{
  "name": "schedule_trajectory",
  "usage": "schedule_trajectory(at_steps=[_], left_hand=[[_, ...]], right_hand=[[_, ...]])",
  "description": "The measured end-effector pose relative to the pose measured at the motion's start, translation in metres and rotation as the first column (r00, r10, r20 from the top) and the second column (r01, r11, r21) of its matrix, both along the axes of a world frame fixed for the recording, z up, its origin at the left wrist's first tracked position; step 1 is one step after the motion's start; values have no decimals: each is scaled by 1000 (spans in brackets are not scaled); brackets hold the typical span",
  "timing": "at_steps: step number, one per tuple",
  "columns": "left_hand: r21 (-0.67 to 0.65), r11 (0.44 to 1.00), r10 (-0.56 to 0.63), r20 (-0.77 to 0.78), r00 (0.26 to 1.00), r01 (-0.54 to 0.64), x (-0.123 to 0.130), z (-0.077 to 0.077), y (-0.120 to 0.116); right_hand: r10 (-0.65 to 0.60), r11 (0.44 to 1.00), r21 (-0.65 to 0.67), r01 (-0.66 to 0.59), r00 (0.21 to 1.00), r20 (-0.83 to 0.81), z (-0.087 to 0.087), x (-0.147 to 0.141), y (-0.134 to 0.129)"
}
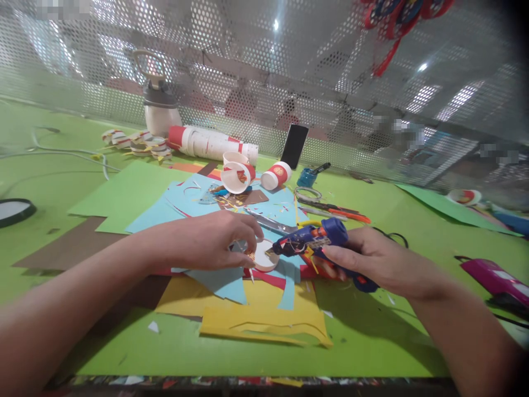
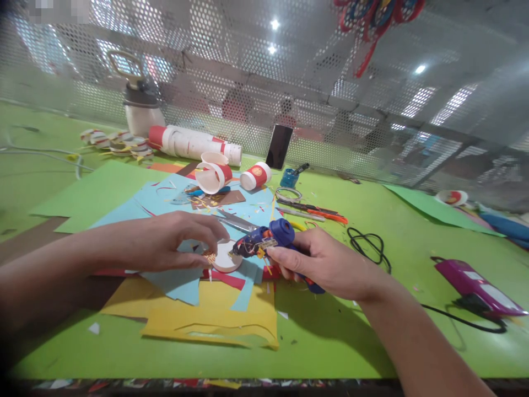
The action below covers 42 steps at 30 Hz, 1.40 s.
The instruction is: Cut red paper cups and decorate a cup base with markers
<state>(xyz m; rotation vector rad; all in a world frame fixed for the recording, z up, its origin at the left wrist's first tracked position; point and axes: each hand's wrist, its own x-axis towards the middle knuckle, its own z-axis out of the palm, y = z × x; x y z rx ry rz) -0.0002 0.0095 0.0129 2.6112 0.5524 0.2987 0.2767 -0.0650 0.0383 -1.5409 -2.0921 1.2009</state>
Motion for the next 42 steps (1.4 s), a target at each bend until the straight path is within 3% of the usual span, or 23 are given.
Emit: schedule_trajectory(at_steps=[7,11,17,25,33,35,36,38,40,42], left_hand=[[4,1000,1,8,1000,-1,0,1,-1],[5,1000,9,9,1000,-9,-1,0,-1],[16,1000,-9,16,1000,9,-1,-2,1],[27,999,-29,32,999,28,0,0,1],[17,1000,-22,33,999,22,0,0,0],[9,1000,-16,38,999,15,-1,0,0],[6,1000,-13,41,999,12,-1,-1,0],[3,1000,-5,46,999,5,-1,-2,1],[8,1000,6,48,999,-6,-1,-4,2],[20,999,24,54,998,-25,-2,-6,3]], right_hand=[[-79,996,36,81,996,-46,12,7,-7],[-110,983,131,127,986,-128,15,15,-9],[-86,973,164,161,917,-390,11,31,-11],[33,968,242,69,919,-394,14,25,-15],[-40,929,282,240,821,-569,11,19,-18],[-68,855,373,361,790,-610,8,19,-13],[-82,781,444,440,776,-626,6,21,-8],[-154,546,588,597,761,-630,1,27,3],[-366,322,714,622,777,-512,-3,38,17],[-497,259,742,619,744,-447,-6,53,31]])
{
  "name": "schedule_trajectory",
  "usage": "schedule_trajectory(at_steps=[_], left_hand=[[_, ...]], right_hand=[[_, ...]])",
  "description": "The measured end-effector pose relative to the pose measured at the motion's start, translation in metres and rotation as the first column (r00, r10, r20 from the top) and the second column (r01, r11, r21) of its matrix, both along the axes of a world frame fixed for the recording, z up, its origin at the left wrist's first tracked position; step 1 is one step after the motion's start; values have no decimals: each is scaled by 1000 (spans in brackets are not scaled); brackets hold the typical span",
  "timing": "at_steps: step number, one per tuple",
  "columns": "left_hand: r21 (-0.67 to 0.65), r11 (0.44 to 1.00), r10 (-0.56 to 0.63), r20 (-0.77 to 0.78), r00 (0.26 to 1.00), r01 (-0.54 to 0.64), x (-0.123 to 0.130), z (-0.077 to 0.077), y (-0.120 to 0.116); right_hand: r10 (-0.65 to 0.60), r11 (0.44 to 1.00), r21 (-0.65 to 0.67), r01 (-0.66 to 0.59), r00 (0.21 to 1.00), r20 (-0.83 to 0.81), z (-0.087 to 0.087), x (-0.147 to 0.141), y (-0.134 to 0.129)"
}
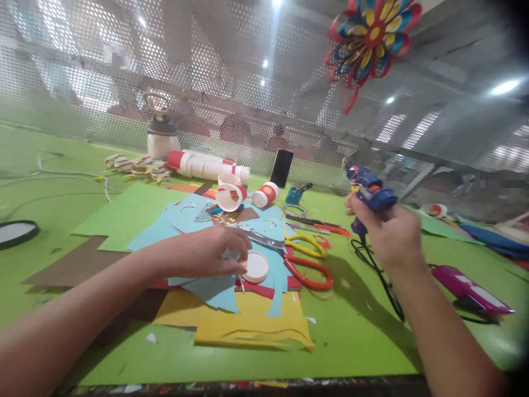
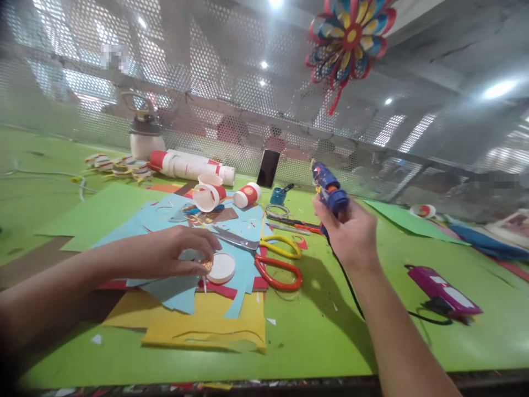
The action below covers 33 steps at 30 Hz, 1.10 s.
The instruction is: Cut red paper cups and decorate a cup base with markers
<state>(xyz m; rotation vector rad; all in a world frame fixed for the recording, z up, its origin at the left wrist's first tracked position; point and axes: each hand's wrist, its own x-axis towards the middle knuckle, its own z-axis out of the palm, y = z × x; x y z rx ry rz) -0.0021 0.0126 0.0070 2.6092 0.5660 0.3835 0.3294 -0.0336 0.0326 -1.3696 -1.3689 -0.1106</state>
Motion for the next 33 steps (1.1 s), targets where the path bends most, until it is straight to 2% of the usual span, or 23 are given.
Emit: schedule_trajectory(at_steps=[3,6,11,14,17,21,23,25,26,27,28,29,31,33], left_hand=[[18,998,61,41,997,-62,0,0,2],[21,990,136,129,982,-140,-1,1,4],[-21,985,174,225,959,-173,2,1,4],[-19,992,124,280,952,-124,6,-4,4],[17,998,52,320,946,-61,10,-9,4],[136,991,-39,357,933,-10,13,-11,3],[191,981,-67,368,927,-5,13,-11,2],[230,973,-83,379,922,-6,13,-12,1],[247,969,-92,387,918,-6,14,-12,0],[262,965,-103,397,912,-6,14,-13,0],[277,961,-113,408,906,-5,15,-13,-1],[290,957,-122,419,900,-5,15,-13,-1],[321,947,-145,439,887,-4,16,-14,-3],[348,937,-166,453,876,-2,18,-13,-4]], right_hand=[[-129,980,-134,144,985,114,-5,26,20],[-187,912,-306,274,940,284,-15,49,36],[-102,728,-561,393,872,478,-35,69,50],[-34,662,-632,404,858,513,-40,72,50],[-38,666,-624,410,853,520,-34,67,48],[-123,758,-517,397,866,485,-12,39,35],[-120,813,-477,334,898,424,-2,13,22],[-26,845,-494,205,938,346,5,-18,6],[61,851,-516,101,956,288,7,-33,-2],[227,825,-554,-110,963,146,8,-48,-10],[354,753,-598,-275,935,15,8,-62,-16],[428,675,-633,-380,900,-83,8,-73,-20],[492,570,-676,-466,853,-174,6,-90,-25],[500,521,-687,-507,833,-236,4,-99,-26]])
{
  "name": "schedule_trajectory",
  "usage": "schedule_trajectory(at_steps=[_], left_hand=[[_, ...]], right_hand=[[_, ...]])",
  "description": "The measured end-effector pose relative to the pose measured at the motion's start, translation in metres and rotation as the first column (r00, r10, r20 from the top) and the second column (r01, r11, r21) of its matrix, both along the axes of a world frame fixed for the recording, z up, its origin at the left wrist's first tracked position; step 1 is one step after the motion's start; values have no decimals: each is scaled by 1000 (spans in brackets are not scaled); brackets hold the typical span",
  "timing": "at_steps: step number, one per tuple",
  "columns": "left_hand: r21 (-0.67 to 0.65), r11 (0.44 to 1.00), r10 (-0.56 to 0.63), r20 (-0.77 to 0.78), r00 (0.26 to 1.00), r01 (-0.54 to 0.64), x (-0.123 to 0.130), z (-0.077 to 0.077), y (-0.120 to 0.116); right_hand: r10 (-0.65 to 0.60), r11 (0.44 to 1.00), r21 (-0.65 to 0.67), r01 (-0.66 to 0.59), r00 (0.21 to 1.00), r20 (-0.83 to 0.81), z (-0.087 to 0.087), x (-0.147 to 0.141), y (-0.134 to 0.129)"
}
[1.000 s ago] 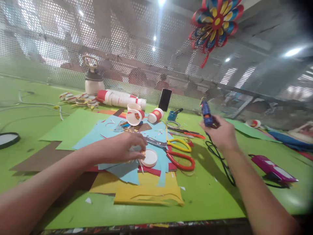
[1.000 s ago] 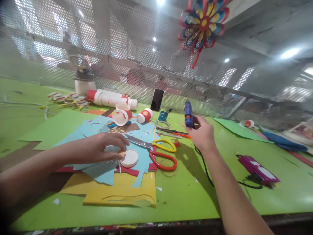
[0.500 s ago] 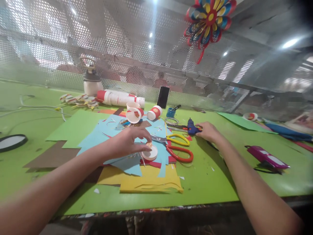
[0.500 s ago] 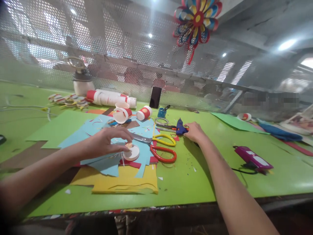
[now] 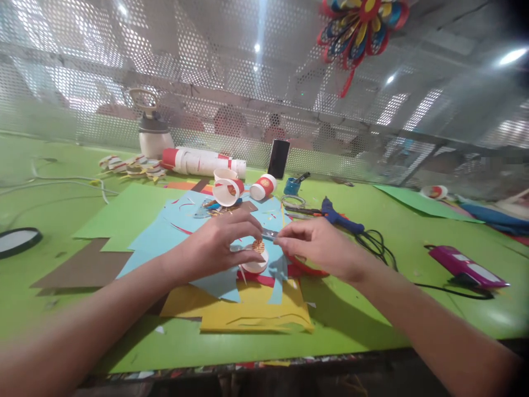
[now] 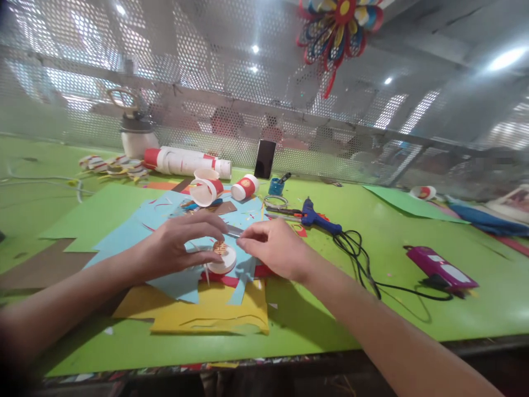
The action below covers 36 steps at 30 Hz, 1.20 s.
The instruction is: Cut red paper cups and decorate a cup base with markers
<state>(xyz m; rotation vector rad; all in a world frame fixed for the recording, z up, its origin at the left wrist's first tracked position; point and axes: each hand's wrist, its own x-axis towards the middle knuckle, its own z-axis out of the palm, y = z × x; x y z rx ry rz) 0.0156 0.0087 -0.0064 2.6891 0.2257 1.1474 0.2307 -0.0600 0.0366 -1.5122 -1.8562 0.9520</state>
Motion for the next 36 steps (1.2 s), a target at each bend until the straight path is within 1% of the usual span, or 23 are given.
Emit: schedule_trajectory(at_steps=[4,6,10,14,16,19,21,23,26,29,32,36], left_hand=[[29,999,-18,28,999,17,2,1,-2],[35,999,-26,40,999,25,3,2,-3],[14,1000,-16,25,1000,15,4,4,-6],[-40,999,10,-28,1000,-11,-1,7,-5],[-106,993,49,-65,997,-55,-6,9,-2],[-232,958,137,-150,979,-170,-16,10,6],[-278,935,162,-215,963,-220,-20,10,11],[-290,928,160,-260,952,-235,-22,9,14],[-292,930,138,-280,950,-222,-20,8,13],[-282,944,102,-249,963,-173,-15,9,8],[-240,962,76,-214,974,-128,-12,10,3],[-209,973,51,-199,979,-94,-9,11,0]], right_hand=[[-14,997,-84,1,987,-160,-4,-8,-1],[-44,995,-98,24,976,-214,-6,-11,-2],[-103,991,-104,78,961,-258,-12,-15,-3],[-114,989,-127,80,951,-288,-17,-15,-1],[-125,985,-150,84,949,-290,-19,-14,1],[-128,983,-167,82,951,-281,-21,-12,6],[-104,986,-156,63,958,-266,-23,-10,9],[-76,989,-144,42,967,-245,-24,-8,11],[-59,989,-149,23,970,-237,-28,-6,13],[-90,988,-148,50,957,-276,-31,-6,13],[-93,993,-99,66,951,-295,-32,-7,11],[-63,997,-67,45,951,-303,-31,-8,8]])
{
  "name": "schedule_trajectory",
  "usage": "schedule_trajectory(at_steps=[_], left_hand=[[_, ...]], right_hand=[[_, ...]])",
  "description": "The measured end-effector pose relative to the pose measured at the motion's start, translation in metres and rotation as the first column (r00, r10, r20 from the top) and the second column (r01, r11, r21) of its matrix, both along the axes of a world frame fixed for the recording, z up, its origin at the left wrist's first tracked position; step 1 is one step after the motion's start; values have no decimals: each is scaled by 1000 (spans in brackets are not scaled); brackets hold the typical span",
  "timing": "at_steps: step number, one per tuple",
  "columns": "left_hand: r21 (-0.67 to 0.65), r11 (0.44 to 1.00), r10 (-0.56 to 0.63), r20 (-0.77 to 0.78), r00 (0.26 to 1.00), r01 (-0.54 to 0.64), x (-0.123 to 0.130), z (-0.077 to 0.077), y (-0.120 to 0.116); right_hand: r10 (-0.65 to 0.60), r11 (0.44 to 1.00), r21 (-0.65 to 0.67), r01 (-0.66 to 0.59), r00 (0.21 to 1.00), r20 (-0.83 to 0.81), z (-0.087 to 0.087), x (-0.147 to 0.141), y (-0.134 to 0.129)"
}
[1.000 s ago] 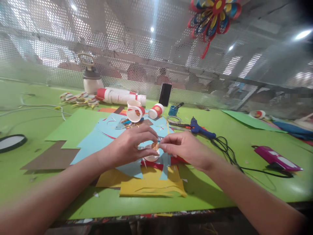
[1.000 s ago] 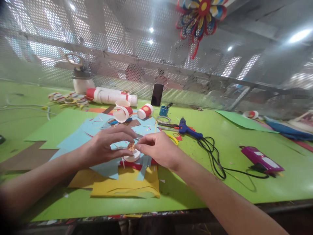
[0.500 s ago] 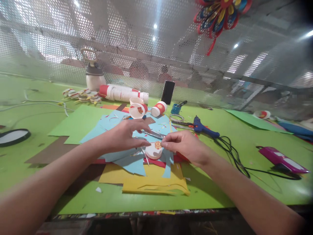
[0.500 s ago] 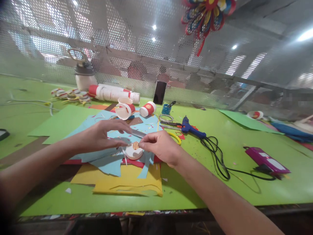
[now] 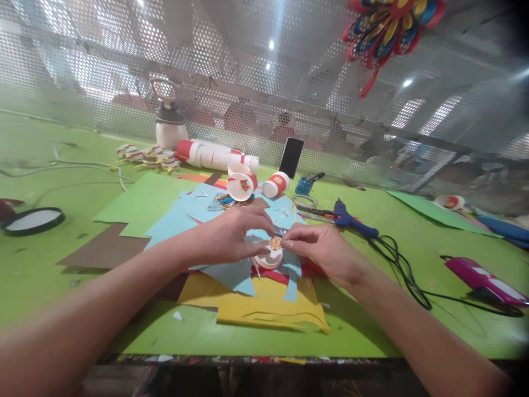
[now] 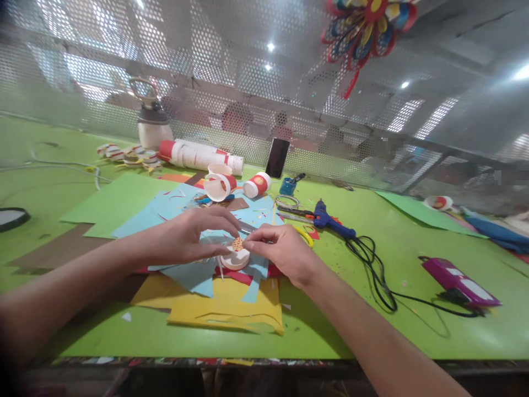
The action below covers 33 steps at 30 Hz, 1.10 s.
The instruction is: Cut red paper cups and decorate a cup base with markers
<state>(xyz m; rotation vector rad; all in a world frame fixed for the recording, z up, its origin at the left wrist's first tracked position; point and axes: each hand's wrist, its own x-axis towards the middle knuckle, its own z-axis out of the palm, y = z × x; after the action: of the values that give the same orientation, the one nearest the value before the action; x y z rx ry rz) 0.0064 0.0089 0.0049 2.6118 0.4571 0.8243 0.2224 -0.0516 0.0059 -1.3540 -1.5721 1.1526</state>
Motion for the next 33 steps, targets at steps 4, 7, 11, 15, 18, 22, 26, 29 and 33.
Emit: schedule_trajectory(at_steps=[4,7,11,15,18,22,26,29,33], left_hand=[[25,1000,-10,9,1000,10,2,-2,-1],[60,998,-31,32,999,29,3,-4,-1],[86,995,-46,50,998,41,5,-5,0],[101,994,-42,45,998,38,5,-4,-1],[101,994,-42,43,998,37,5,-5,0],[93,994,-55,32,998,52,5,-8,2],[52,998,-37,-5,999,37,3,-9,3],[13,1000,-18,-46,999,19,3,-8,1],[7,1000,9,-50,999,-9,4,-4,-3]], right_hand=[[14,1000,-8,-14,1000,-3,1,-1,-1],[9,1000,-29,-10,1000,-20,2,-2,-3],[-9,995,-98,3,998,-63,4,-3,-7],[-43,989,-143,35,998,-53,4,-4,-8],[-52,990,-136,46,998,-43,4,-4,-9],[-72,984,-163,69,997,-13,2,-4,-9],[-67,987,-146,68,998,11,-1,-5,-8],[-61,991,-117,64,998,24,-2,-6,-7],[-70,989,-127,72,997,25,-2,-8,-8]])
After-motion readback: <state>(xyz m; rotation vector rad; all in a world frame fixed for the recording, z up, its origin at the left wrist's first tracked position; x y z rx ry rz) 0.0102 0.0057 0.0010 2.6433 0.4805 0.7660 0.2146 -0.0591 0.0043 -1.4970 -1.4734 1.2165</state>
